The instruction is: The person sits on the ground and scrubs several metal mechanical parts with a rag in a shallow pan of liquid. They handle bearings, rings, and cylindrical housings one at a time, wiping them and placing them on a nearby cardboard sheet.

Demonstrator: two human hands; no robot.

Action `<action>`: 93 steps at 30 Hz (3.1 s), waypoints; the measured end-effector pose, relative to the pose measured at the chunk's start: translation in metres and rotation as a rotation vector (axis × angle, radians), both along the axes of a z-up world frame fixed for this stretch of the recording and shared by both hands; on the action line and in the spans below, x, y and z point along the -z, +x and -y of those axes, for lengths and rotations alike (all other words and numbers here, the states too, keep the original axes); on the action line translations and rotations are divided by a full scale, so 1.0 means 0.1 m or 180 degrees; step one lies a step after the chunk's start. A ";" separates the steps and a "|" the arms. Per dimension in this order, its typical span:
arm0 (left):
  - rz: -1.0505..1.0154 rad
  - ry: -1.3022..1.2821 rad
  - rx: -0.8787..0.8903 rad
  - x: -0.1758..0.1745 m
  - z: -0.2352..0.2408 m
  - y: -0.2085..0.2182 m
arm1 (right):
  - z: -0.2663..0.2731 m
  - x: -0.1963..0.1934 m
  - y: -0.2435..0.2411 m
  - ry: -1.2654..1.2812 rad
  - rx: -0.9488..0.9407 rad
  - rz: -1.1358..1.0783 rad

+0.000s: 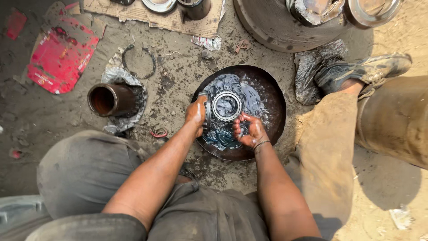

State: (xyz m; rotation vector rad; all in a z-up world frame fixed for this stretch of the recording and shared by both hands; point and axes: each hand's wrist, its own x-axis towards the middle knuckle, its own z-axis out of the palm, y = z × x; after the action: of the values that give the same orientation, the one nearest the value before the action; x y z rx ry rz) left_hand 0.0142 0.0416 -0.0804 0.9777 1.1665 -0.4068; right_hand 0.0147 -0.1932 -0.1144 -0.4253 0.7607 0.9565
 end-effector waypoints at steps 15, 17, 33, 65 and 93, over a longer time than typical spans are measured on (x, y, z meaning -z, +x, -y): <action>0.0586 0.0232 0.1222 -0.57 0.23 0.02 | -0.89 -1.87 0.00 -0.4610 -0.2828 0.6001; 0.0873 0.0466 0.1807 -0.74 0.32 0.03 | -0.86 -1.82 0.14 -0.4837 -0.2864 0.5446; 0.2101 0.1535 0.3518 -1.02 0.15 -0.09 | -0.25 -1.51 0.38 -0.2195 -0.2008 0.1441; 0.0763 0.1124 0.1710 -0.44 0.30 -0.30 | -0.32 -0.52 -0.50 -0.3668 -0.1367 0.2040; 0.1752 0.1030 0.1739 -0.88 0.16 0.06 | -0.36 -1.27 -0.33 -0.1342 0.1427 0.1715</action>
State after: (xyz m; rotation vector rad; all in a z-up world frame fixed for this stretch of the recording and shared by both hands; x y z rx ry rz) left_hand 0.0205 0.0259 0.0075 1.5810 0.4575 -0.3479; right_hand -0.0185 -0.1574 0.0124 -0.8016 0.5221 0.2300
